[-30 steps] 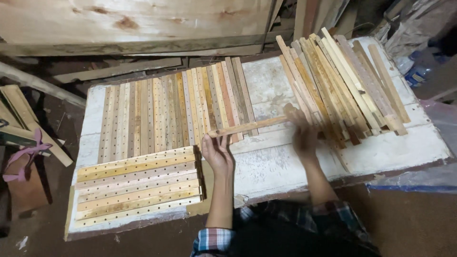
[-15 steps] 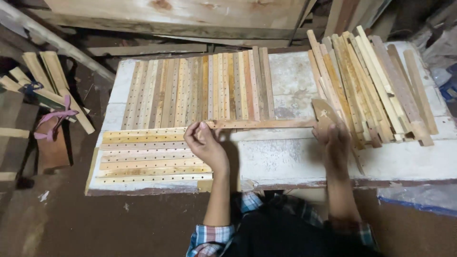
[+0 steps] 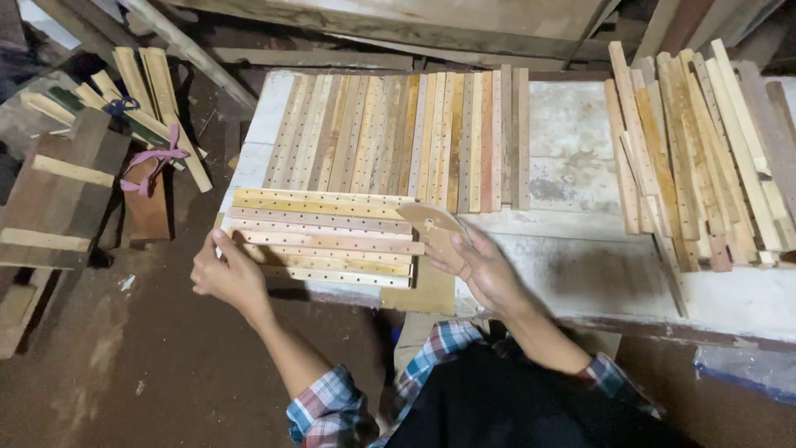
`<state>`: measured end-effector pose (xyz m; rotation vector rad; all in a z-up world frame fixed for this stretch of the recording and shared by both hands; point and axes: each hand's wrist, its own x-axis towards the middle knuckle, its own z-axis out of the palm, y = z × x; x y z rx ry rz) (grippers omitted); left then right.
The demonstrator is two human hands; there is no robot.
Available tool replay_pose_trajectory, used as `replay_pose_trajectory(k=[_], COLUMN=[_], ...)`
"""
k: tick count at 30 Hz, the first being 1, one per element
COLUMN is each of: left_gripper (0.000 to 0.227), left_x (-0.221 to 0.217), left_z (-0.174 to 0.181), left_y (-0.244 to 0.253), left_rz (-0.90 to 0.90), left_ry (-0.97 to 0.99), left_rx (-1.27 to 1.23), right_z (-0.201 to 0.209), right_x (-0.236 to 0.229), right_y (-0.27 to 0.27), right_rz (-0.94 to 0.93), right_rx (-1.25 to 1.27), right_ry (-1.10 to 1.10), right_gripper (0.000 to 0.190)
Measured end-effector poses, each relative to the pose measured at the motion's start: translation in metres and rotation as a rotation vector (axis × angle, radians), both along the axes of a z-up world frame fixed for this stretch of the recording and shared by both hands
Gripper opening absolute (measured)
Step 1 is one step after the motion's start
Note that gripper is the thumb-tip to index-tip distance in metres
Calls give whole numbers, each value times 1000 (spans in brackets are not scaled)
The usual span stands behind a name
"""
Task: Arranging and aligning thin wooden slats side-by-side on a workbench to prepare for assembly.
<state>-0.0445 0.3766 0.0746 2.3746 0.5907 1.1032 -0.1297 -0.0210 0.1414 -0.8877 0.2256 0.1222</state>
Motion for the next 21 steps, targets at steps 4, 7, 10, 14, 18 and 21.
replay_pose_trajectory(k=[4, 7, 10, 14, 18, 21], left_gripper=[37, 35, 34, 34, 33, 36], left_x=[25, 25, 20, 42, 44, 43], left_z=[-12, -4, 0, -38, -53, -50], left_y=[10, -5, -14, 6, 11, 5], left_rz=[-22, -36, -49, -59, -47, -20], left_ry=[32, 36, 55, 49, 78, 86], left_rx=[-13, -102, -109, -158, -105, -118], right_z=[-1, -5, -9, -13, -9, -10], right_x=[11, 16, 20, 29, 27, 26], right_y=[14, 20, 20, 15, 17, 17], right_rz=[19, 29, 34, 20, 5, -9], right_rx=[-20, -13, -41, -44, -56, -34], right_ry=[46, 73, 79, 72, 74, 73], right_gripper=[51, 53, 52, 51, 49, 47])
